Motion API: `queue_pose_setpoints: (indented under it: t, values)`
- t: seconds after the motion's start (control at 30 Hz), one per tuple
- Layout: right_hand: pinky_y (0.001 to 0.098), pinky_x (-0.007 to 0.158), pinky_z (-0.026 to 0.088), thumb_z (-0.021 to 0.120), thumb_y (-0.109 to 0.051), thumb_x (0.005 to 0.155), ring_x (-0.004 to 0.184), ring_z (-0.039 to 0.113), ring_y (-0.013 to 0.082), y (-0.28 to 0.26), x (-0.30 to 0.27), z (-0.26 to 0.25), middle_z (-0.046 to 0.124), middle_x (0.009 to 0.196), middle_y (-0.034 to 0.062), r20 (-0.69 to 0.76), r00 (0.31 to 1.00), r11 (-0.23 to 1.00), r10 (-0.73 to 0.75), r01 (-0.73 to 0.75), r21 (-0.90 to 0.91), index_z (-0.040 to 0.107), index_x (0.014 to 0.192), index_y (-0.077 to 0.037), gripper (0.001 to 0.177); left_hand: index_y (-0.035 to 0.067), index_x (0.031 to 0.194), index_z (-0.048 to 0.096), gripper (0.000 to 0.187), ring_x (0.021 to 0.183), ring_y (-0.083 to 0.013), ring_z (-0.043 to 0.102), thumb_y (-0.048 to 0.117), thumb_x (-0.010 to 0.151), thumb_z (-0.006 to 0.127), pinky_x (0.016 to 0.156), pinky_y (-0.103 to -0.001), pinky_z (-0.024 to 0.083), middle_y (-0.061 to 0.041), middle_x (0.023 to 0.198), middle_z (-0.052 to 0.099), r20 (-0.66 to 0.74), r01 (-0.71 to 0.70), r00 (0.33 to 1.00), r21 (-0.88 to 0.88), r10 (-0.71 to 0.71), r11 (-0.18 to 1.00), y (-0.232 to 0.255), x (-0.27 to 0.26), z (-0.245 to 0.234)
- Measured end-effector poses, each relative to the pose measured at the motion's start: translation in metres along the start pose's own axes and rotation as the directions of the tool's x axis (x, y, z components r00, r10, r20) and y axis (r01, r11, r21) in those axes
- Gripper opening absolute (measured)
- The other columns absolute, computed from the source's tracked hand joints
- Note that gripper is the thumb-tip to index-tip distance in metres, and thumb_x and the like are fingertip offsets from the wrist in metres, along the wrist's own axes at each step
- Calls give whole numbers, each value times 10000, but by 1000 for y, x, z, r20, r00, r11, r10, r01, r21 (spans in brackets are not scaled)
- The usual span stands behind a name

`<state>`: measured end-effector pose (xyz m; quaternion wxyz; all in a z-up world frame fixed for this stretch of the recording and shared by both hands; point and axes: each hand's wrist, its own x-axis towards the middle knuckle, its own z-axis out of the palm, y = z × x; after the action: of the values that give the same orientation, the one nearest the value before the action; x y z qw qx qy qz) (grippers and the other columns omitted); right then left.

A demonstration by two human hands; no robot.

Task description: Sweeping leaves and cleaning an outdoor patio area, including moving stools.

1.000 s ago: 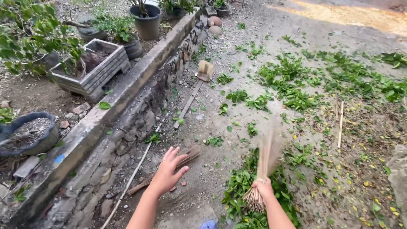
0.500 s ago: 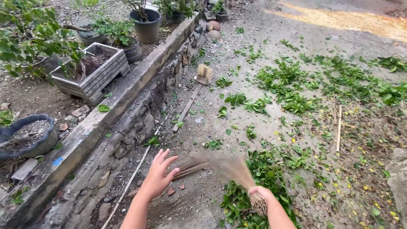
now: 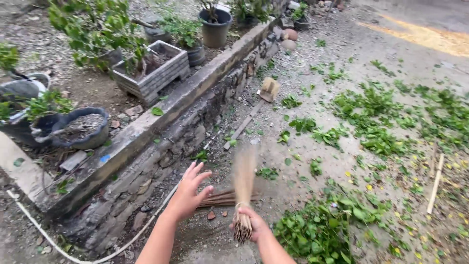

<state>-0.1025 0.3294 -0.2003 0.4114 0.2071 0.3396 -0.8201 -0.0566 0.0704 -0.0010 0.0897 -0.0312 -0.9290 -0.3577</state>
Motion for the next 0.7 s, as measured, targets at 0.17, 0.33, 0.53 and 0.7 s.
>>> queue_pose_setpoints:
  t: [0.17, 0.33, 0.53, 0.7]
  values:
    - [468, 733, 626, 756, -187, 766, 802, 713, 268, 41, 31, 3, 713, 892, 128, 105, 954, 923, 281, -239, -302, 657, 1083, -46, 361, 154, 1308, 656, 471, 1521, -382, 248, 337, 882, 734, 1202, -494, 254, -159, 1581, 407, -56, 54, 997, 65, -50, 996, -35, -15, -8]
    - [347, 676, 604, 746, -201, 841, 735, 707, 228, -12, -77, 41, 745, 880, 125, -32, 968, 853, 248, -234, -466, 719, 1055, -22, 281, 153, 1314, 646, 494, 1528, -378, 244, 344, 869, 741, 1195, -483, 276, -160, 1584, 400, -54, 95, 994, 61, -92, 994, -39, -19, -10]
    - [324, 585, 579, 758, -182, 873, 632, 687, 224, -134, 17, -127, 757, 825, 165, -350, 932, 873, 91, -243, -422, 756, 1059, 28, 280, 175, 1313, 642, 489, 1530, -357, 229, 350, 867, 741, 1191, -489, 254, -135, 1590, 394, -34, 126, 992, 83, -123, 989, -47, -18, -9]
    - [412, 553, 550, 733, -219, 822, 605, 653, 293, -190, 56, -168, 696, 806, 180, -463, 884, 950, -69, -83, -300, 668, 1011, 5, 300, 182, 1331, 632, 489, 1538, -351, 194, 366, 887, 723, 1207, -484, 230, -126, 1595, 382, 15, 155, 988, 100, -157, 983, -38, -16, -18]
